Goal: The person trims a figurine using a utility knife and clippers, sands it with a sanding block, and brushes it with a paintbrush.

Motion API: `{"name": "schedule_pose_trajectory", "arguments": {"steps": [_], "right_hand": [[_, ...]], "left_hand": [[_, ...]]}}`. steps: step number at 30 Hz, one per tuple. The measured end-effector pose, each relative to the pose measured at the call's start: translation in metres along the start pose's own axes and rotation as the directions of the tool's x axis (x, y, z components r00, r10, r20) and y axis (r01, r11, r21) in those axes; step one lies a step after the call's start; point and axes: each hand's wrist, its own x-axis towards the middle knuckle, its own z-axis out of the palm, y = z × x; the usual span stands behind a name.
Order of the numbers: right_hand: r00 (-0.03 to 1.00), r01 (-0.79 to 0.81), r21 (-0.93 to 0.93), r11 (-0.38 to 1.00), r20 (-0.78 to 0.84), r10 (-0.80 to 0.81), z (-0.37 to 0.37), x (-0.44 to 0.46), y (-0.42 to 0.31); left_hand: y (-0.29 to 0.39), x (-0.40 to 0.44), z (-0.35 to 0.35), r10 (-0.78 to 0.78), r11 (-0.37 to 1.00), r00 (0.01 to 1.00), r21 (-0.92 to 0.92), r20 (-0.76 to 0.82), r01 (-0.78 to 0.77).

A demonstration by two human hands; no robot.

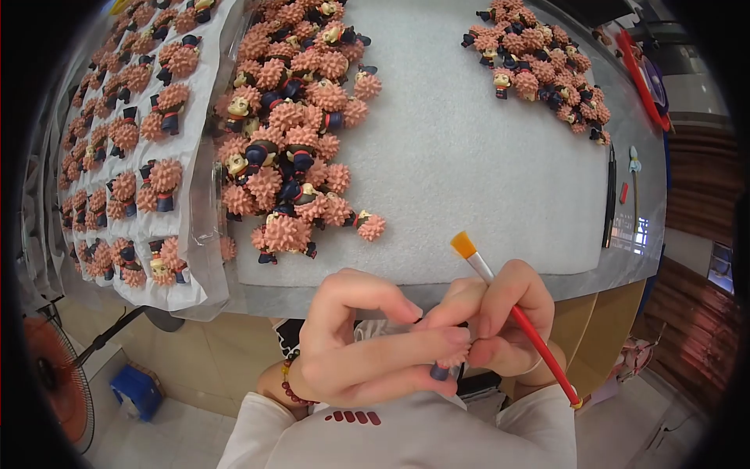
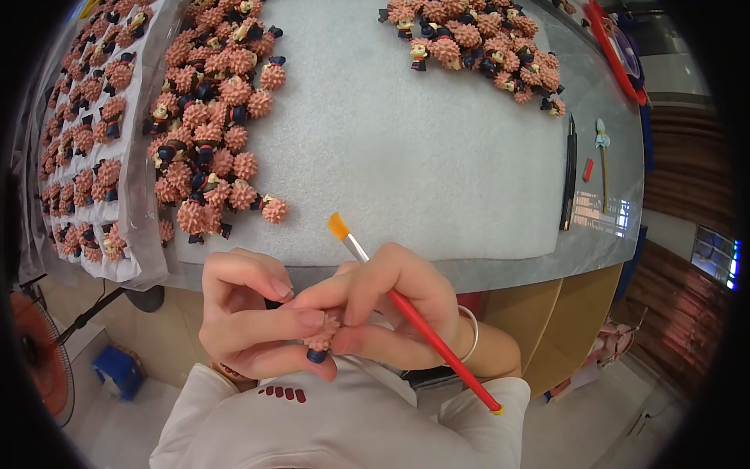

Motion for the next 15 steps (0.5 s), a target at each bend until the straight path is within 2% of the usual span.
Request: {"name": "schedule_pose_trajectory", "arguments": {"steps": [4,7,9,10,12,15], "right_hand": [[1.000,-0.027,0.023,0.999,0.009,0.027,-0.001,-0.001,0.000],[0.998,-0.007,-0.188,0.982,-0.069,-0.006,-0.001,-0.001,-0.003],[0.992,0.033,-0.201,0.979,-0.112,-0.056,0.002,0.001,0.000],[0.988,0.051,-0.207,0.977,-0.134,-0.080,0.002,0.001,0.001],[0.996,0.013,-0.200,0.980,-0.089,-0.032,-0.001,-0.001,0.002],[0.995,-0.036,-0.128,0.991,-0.092,0.024,0.000,-0.001,0.003]], "left_hand": [[0.003,0.000,0.005,-0.029,0.997,0.996,-0.070,-0.085,0.023],[0.003,0.000,0.006,-0.009,1.000,0.993,-0.004,-0.114,0.009],[0.003,0.000,0.007,0.026,0.997,0.991,0.078,-0.134,-0.015],[0.003,0.002,0.007,0.052,0.988,0.992,0.150,-0.117,-0.034],[0.004,0.008,0.008,0.100,0.954,0.992,0.290,-0.076,-0.074],[0.005,0.010,0.003,0.026,0.982,1.000,0.187,0.011,-0.027]]}}
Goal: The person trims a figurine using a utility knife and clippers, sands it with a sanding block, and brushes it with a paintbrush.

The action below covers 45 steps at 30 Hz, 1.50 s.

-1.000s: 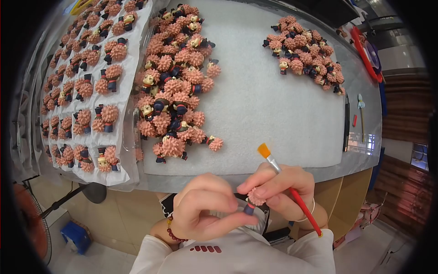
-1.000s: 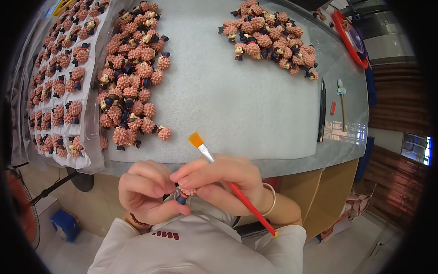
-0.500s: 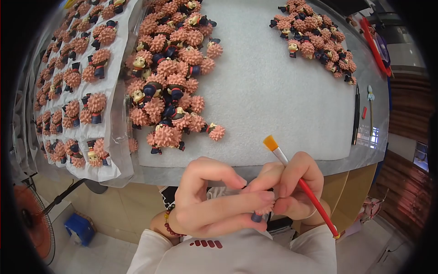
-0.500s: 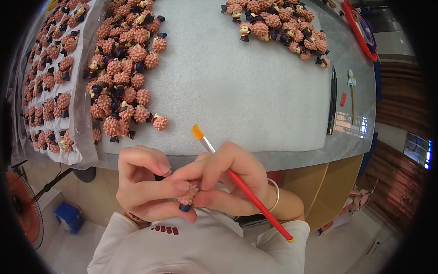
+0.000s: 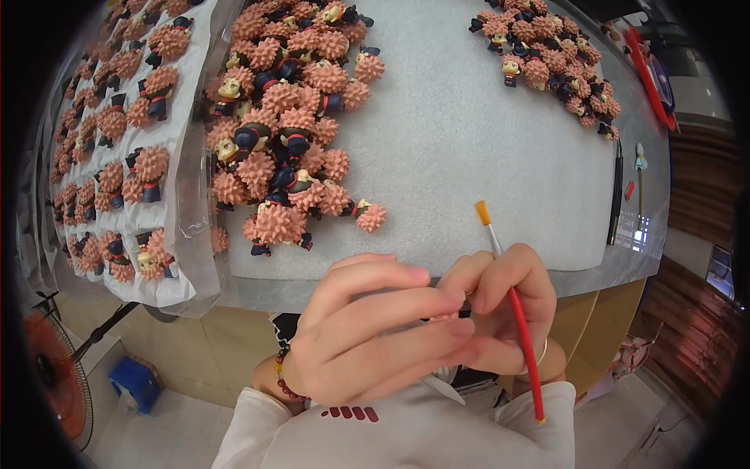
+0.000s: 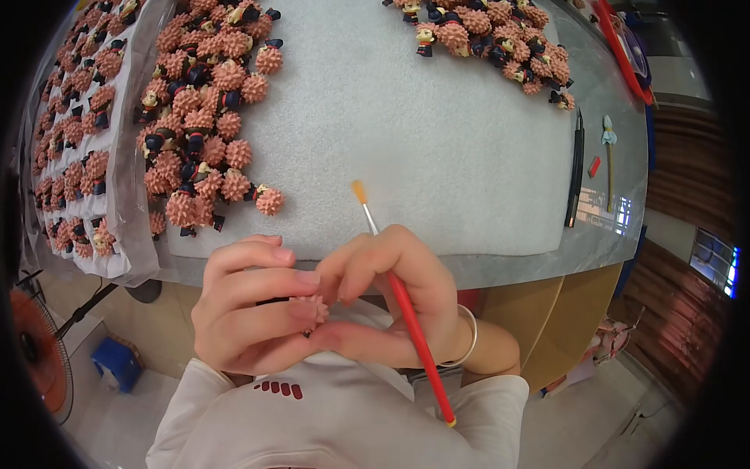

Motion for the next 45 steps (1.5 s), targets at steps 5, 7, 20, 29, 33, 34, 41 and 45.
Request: {"name": "schedule_pose_trajectory", "arguments": {"steps": [5,7,20,29,33,34,41,45], "right_hand": [[0.998,-0.062,0.176,0.982,0.012,0.061,0.002,-0.002,0.003],[0.998,-0.068,0.245,0.967,0.007,0.068,0.006,-0.002,0.005],[0.996,-0.076,0.186,0.980,0.050,0.068,0.006,-0.002,0.004],[0.996,-0.057,0.099,0.994,0.074,0.050,0.003,-0.003,0.004],[0.996,-0.062,0.121,0.991,0.065,0.054,0.004,-0.004,0.003],[0.997,-0.062,0.124,0.990,0.056,0.056,0.005,-0.004,0.003],[0.993,0.109,-0.378,0.919,0.005,-0.116,-0.010,-0.001,-0.007],[0.870,0.169,-0.930,0.326,-0.015,-0.493,-0.045,0.014,-0.028]], "left_hand": [[-0.007,-0.006,0.004,-0.061,0.983,0.997,-0.178,-0.056,0.050],[-0.008,-0.007,0.004,-0.055,0.980,0.997,-0.196,-0.062,0.042],[-0.006,-0.005,0.003,-0.144,0.961,0.989,-0.245,-0.039,0.130],[-0.012,-0.006,0.001,-0.068,0.964,0.997,-0.255,0.020,0.071],[-0.012,-0.005,0.001,-0.053,0.963,0.998,-0.264,0.018,0.056],[-0.011,-0.005,0.001,-0.067,0.960,0.998,-0.272,0.006,0.066],[-0.005,0.005,-0.021,0.053,0.931,0.986,0.364,-0.158,0.008],[-0.010,0.016,-0.018,-0.025,0.791,0.905,0.545,-0.424,0.278]]}}
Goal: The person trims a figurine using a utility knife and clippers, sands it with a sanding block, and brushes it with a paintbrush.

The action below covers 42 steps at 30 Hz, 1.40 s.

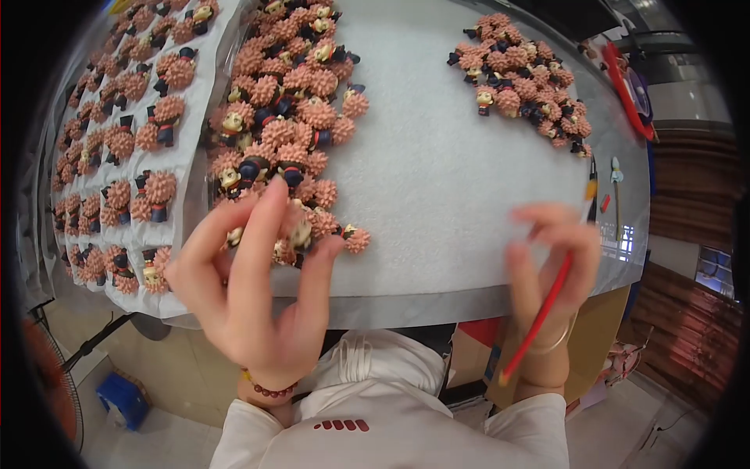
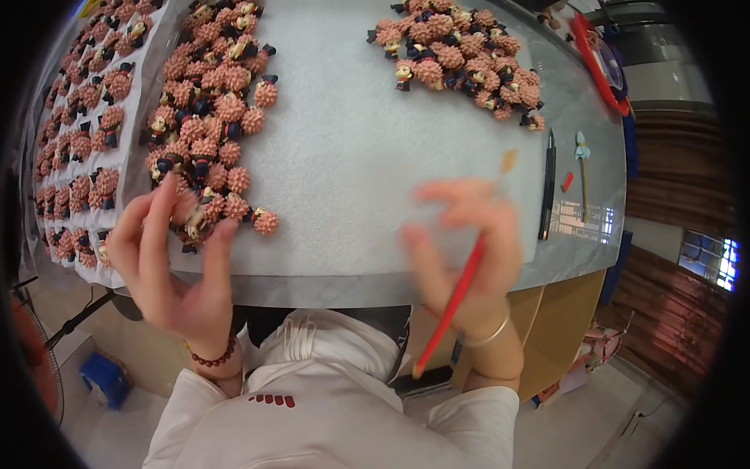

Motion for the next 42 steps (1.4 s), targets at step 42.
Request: {"name": "schedule_pose_trajectory", "arguments": {"steps": [42], "right_hand": [[0.914,-0.406,0.797,0.447,0.362,0.184,-0.005,0.006,-0.014]], "left_hand": [[0.030,0.005,-0.003,0.219,0.968,0.925,-0.187,0.311,-0.167]]}}
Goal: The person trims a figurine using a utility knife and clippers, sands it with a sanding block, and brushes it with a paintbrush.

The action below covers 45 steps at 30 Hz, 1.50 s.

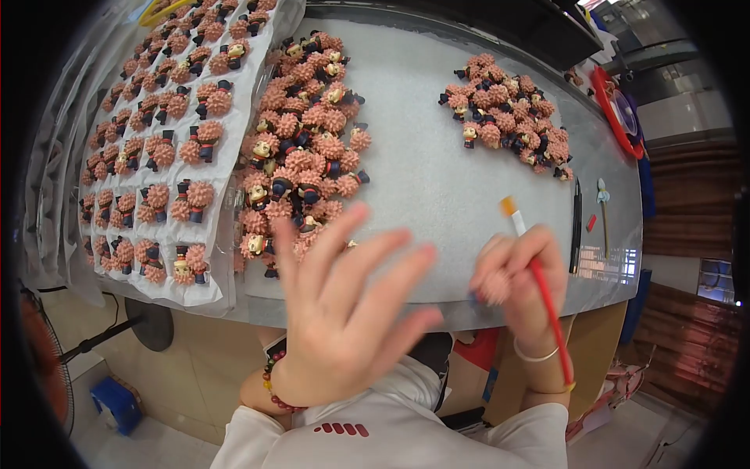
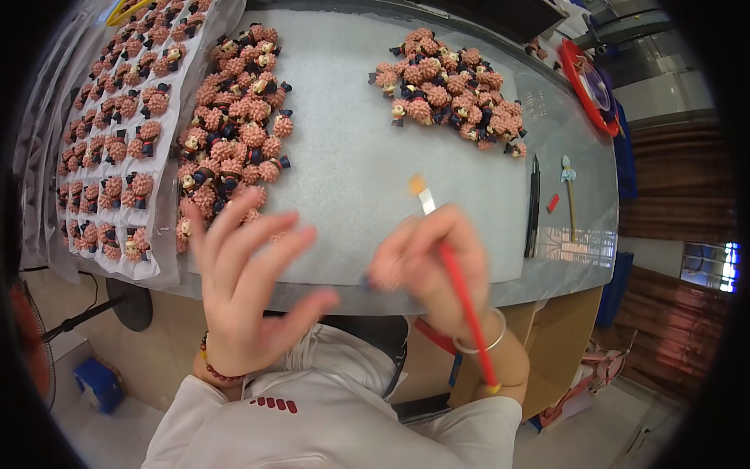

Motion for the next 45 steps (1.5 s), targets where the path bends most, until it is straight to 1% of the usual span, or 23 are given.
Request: {"name": "schedule_pose_trajectory", "arguments": {"steps": [1,3,4,5,9,11,12,15,17,18,21,23,27,30,32,33,35,36,38,39,41,42,45], "right_hand": [[0.999,-0.045,0.107,0.993,0.021,0.043,0.009,-0.008,0.005],[0.990,-0.141,0.315,0.939,0.075,0.123,0.023,-0.020,0.015],[0.983,-0.172,0.329,0.929,0.113,0.142,0.030,-0.021,0.015],[0.983,-0.172,0.321,0.931,0.113,0.143,0.031,-0.026,0.020],[0.985,-0.129,0.272,0.954,0.149,0.091,0.037,-0.034,0.031],[0.985,-0.099,0.185,0.978,0.160,0.070,0.038,-0.034,0.031],[0.984,-0.083,0.141,0.986,0.170,0.059,0.039,-0.034,0.031],[0.990,-0.074,0.095,0.993,0.130,0.061,0.047,-0.035,0.030],[0.989,-0.109,0.187,0.976,0.115,0.089,0.051,-0.037,0.031],[0.989,-0.124,0.232,0.965,0.109,0.100,0.052,-0.037,0.031],[0.983,-0.118,0.226,0.967,0.167,0.081,0.049,-0.038,0.036],[0.983,-0.119,0.213,0.970,0.160,0.085,0.049,-0.038,0.036],[0.985,-0.115,0.186,0.976,0.149,0.088,0.048,-0.040,0.037],[0.988,-0.062,0.116,0.991,0.149,0.045,0.045,-0.040,0.037],[0.996,0.016,0.013,1.000,0.087,-0.017,0.046,-0.037,0.037],[0.997,0.053,-0.041,0.998,0.058,-0.051,0.047,-0.035,0.037],[0.997,0.054,-0.024,0.998,0.059,-0.052,0.049,-0.030,0.037],[0.997,0.053,-0.015,0.998,0.059,-0.052,0.050,-0.029,0.037],[0.997,-0.032,0.126,0.992,0.080,0.022,0.050,-0.030,0.039],[0.994,-0.075,0.193,0.978,0.094,0.058,0.050,-0.030,0.040],[0.992,-0.121,0.367,0.922,0.077,0.100,0.052,-0.032,0.043],[0.990,-0.141,0.449,0.882,0.071,0.122,0.053,-0.033,0.045],[0.986,-0.160,0.415,0.896,0.117,0.121,0.051,-0.034,0.046]], "left_hand": [[0.001,0.000,-0.004,0.051,0.990,0.998,-0.134,0.041,-0.045],[-0.004,-0.006,0.002,0.139,0.941,0.986,-0.321,0.087,-0.105],[-0.006,-0.011,0.007,0.182,0.902,0.978,-0.413,0.105,-0.124],[-0.007,-0.016,0.011,0.190,0.896,0.977,-0.424,0.095,-0.133],[-0.008,-0.034,0.013,0.094,0.831,0.991,-0.556,0.098,-0.023],[-0.005,-0.037,0.010,0.017,0.802,0.994,-0.596,0.106,0.050],[-0.005,-0.039,0.009,0.016,0.818,0.994,-0.573,0.104,0.047],[-0.007,-0.042,0.006,0.029,0.867,0.996,-0.499,0.088,0.018],[-0.008,-0.042,0.004,0.064,0.895,0.996,-0.445,0.069,-0.027],[-0.010,-0.042,0.004,0.060,0.890,0.996,-0.455,0.073,-0.021],[-0.012,-0.042,0.003,0.050,0.873,0.995,-0.488,0.089,0.000],[-0.012,-0.042,0.002,0.042,0.858,0.993,-0.513,0.106,0.018],[-0.013,-0.044,0.005,0.044,0.850,0.995,-0.527,0.089,0.010],[-0.014,-0.044,0.005,0.042,0.849,0.995,-0.528,0.087,0.010],[-0.013,-0.044,0.005,0.036,0.853,0.996,-0.522,0.078,0.010],[-0.011,-0.044,0.005,0.038,0.882,0.997,-0.471,0.072,0.001],[-0.007,-0.044,0.006,0.041,0.933,0.997,-0.361,0.062,-0.016],[-0.006,-0.045,0.007,0.039,0.932,0.998,-0.362,0.056,-0.016],[-0.007,-0.047,0.009,0.036,0.930,0.998,-0.366,0.047,-0.017],[-0.008,-0.045,0.008,0.004,0.911,0.999,-0.412,0.042,0.014],[-0.010,-0.039,0.005,-0.060,0.862,0.997,-0.501,0.038,0.071],[-0.012,-0.039,0.004,-0.059,0.854,0.998,-0.515,0.037,0.070],[-0.015,-0.042,0.007,-0.054,0.832,0.998,-0.551,0.035,0.064]]}}
